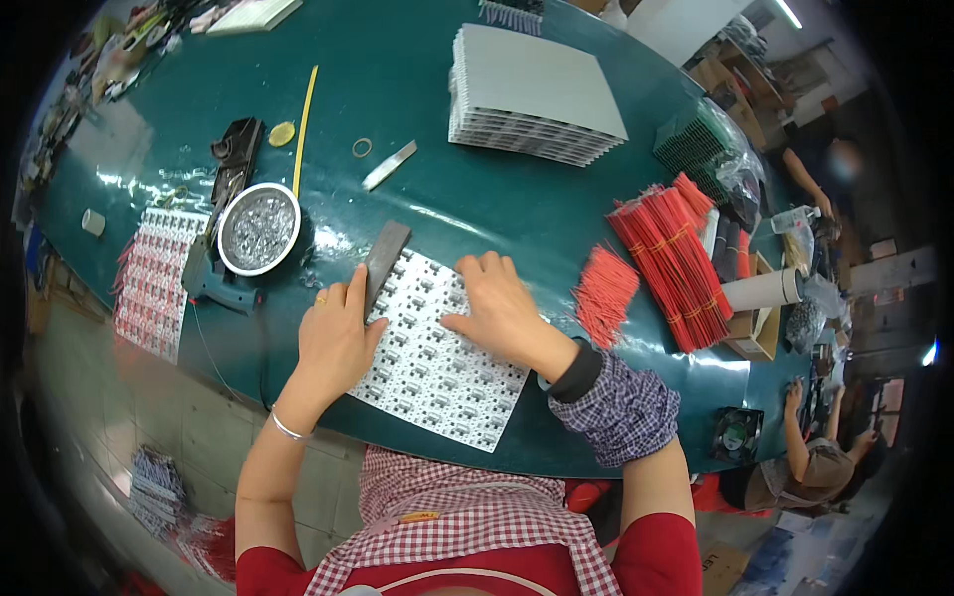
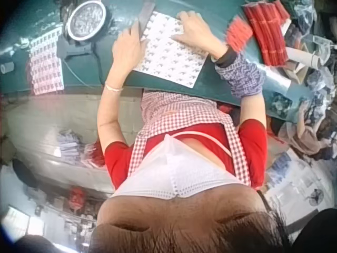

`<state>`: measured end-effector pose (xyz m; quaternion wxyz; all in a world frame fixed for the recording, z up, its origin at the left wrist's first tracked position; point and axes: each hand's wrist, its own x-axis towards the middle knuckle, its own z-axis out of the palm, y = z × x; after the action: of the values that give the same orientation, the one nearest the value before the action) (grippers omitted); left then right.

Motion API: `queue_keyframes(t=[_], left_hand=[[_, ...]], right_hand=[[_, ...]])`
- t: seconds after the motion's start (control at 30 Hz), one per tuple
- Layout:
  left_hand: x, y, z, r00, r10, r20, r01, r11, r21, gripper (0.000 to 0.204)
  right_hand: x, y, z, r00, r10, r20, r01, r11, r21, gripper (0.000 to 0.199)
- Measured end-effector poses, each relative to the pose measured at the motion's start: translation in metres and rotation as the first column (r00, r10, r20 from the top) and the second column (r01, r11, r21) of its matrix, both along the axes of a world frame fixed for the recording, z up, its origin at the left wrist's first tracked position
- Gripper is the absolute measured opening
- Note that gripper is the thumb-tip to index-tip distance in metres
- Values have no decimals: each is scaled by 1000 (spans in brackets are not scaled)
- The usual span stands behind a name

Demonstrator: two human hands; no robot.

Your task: The person solders red wires onto a circuit board sheet using a soldering gun, then moves the board aside, places another circuit board sheet on the table, and straightens the wires.

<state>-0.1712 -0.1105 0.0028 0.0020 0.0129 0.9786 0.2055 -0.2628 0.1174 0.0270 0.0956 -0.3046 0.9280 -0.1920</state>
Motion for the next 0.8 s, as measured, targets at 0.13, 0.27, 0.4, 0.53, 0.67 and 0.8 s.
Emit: queue_keyframes(t=[0.13,0.27,0.4,0.53,0.67,0.8], left_hand=[[-8,-7,10,996,0,89,-10,994,111,77],[-13,-14,3,997,-62,-55,69,987,146,75],[-11,-21,-1,969,144,202,-245,682,689,59],[4,-21,23,962,195,189,-259,453,853,51],[22,-11,50,946,299,124,-239,387,891,49],[30,2,50,931,351,102,-243,386,890,48]], right_hand=[[-18,2,-8,986,-54,156,52,998,20,70],[-27,11,-18,971,-42,234,61,995,-75,69],[-30,21,-1,786,-7,618,153,971,-182,60],[-12,63,15,573,-10,820,396,879,-266,51],[26,119,16,485,36,874,705,575,-415,40],[92,121,19,477,22,879,879,-5,-477,39]])
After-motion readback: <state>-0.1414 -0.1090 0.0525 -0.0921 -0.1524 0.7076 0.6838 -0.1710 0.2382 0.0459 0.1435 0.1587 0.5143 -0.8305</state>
